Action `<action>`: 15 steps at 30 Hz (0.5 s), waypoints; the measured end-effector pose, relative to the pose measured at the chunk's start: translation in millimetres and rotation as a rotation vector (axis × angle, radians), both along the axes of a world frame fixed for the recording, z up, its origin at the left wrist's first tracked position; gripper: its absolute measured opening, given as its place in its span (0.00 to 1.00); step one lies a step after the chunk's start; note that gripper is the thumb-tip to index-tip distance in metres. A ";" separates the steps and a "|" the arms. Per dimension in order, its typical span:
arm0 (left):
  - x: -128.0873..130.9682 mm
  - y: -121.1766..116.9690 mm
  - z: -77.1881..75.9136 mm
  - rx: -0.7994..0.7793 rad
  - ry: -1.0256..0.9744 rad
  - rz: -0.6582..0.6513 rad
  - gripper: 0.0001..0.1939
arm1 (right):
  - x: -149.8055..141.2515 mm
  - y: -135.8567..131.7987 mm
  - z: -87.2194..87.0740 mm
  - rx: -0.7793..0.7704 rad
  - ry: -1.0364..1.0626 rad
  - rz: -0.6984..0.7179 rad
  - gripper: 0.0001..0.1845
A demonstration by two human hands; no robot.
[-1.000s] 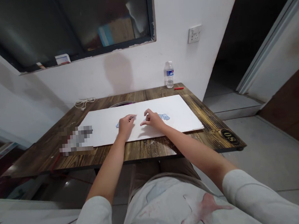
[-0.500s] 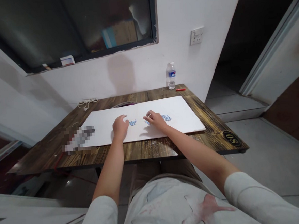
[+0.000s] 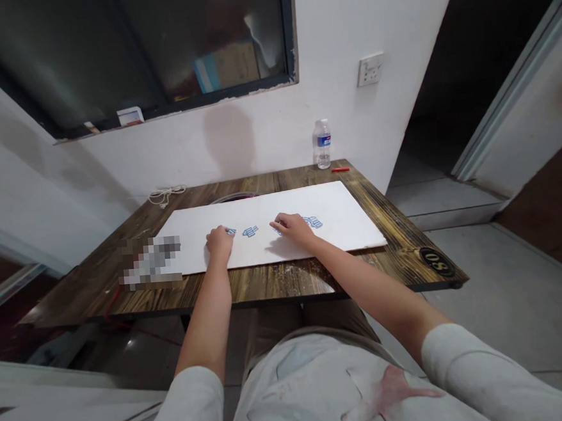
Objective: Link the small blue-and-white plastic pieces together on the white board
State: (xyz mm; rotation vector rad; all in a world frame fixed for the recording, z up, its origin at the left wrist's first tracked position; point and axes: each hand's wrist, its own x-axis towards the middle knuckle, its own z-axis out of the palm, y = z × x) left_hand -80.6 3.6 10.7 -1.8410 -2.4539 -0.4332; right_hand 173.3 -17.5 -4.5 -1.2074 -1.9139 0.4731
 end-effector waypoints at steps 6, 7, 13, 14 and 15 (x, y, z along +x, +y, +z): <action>-6.1 9.4 -7.3 0.017 -0.071 -0.038 0.16 | 0.4 -0.7 0.6 -0.002 -0.031 0.015 0.13; -7.2 11.1 -8.5 0.017 -0.093 -0.039 0.17 | 0.6 -0.6 0.3 0.000 -0.034 0.021 0.14; -12.9 17.7 -13.4 0.024 -0.186 -0.048 0.16 | 1.3 0.7 -0.6 0.017 -0.043 0.038 0.16; -13.0 17.7 -13.5 0.032 -0.197 -0.049 0.16 | 1.3 0.8 -0.6 0.020 -0.045 0.040 0.15; -12.8 17.3 -13.4 0.038 -0.208 -0.046 0.15 | 1.4 1.0 -0.6 0.024 -0.047 0.042 0.15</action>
